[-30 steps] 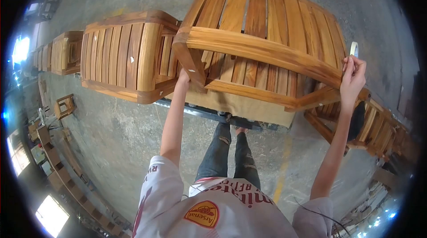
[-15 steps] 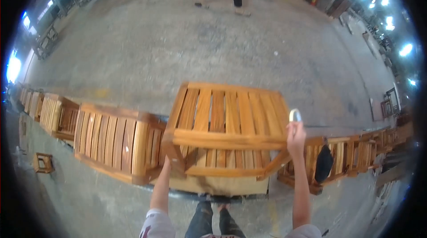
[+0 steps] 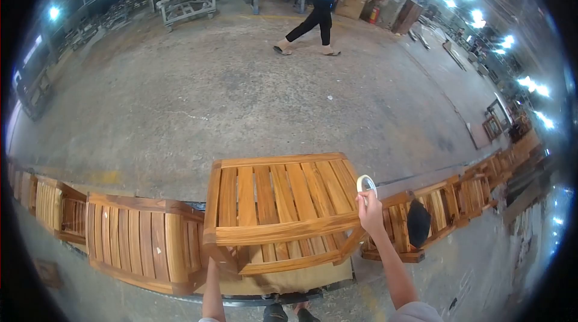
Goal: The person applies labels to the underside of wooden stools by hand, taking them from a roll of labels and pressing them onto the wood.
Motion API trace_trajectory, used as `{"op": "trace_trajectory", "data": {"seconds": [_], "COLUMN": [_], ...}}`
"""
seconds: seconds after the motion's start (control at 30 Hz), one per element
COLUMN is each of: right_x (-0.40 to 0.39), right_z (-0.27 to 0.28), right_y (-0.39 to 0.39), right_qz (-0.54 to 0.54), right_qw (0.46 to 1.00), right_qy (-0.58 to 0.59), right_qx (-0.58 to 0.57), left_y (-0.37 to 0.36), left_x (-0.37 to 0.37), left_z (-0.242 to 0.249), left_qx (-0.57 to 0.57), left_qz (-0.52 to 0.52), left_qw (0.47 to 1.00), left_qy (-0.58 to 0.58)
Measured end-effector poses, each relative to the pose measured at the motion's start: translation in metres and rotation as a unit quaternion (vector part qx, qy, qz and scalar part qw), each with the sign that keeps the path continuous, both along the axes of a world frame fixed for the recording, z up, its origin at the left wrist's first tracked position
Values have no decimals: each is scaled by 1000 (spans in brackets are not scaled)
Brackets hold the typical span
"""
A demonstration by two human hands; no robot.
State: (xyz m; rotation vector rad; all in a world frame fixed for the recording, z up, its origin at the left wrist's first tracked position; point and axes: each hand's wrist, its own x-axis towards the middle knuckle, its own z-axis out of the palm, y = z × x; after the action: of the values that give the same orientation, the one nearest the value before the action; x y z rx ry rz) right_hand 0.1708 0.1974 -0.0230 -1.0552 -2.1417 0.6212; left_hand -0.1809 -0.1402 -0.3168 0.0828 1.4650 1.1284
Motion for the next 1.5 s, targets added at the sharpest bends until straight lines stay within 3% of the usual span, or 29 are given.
{"op": "trace_trajectory", "data": {"seconds": [0.43,0.57,0.93,1.17,1.3,1.4,1.5], "right_x": [-4,-2,2,-8,-14,-17,-19], "right_z": [-6,2,15,0,-6,-5,-8], "right_y": [11,4,-6,15,26,29,33], "right_qz": [2,-16,-14,-11,6,9,2], "right_qw": [1000,999,999,999,999,999,999], "right_qy": [18,-39,-44,-23,-18,-15,-18], "right_qx": [25,3,9,33,44,45,51], "left_y": [10,5,3,2,3,-10,-9], "left_x": [-5,-5,-6,5,12,-17,-28], "left_z": [3,5,14,17,2,-45,-63], "left_qx": [12,3,-1,25,15,144,159], "left_qz": [-20,-20,-10,-27,-18,-90,-159], "left_qw": [1000,1000,999,997,984,985,974], "left_qy": [14,15,32,66,179,29,14]}}
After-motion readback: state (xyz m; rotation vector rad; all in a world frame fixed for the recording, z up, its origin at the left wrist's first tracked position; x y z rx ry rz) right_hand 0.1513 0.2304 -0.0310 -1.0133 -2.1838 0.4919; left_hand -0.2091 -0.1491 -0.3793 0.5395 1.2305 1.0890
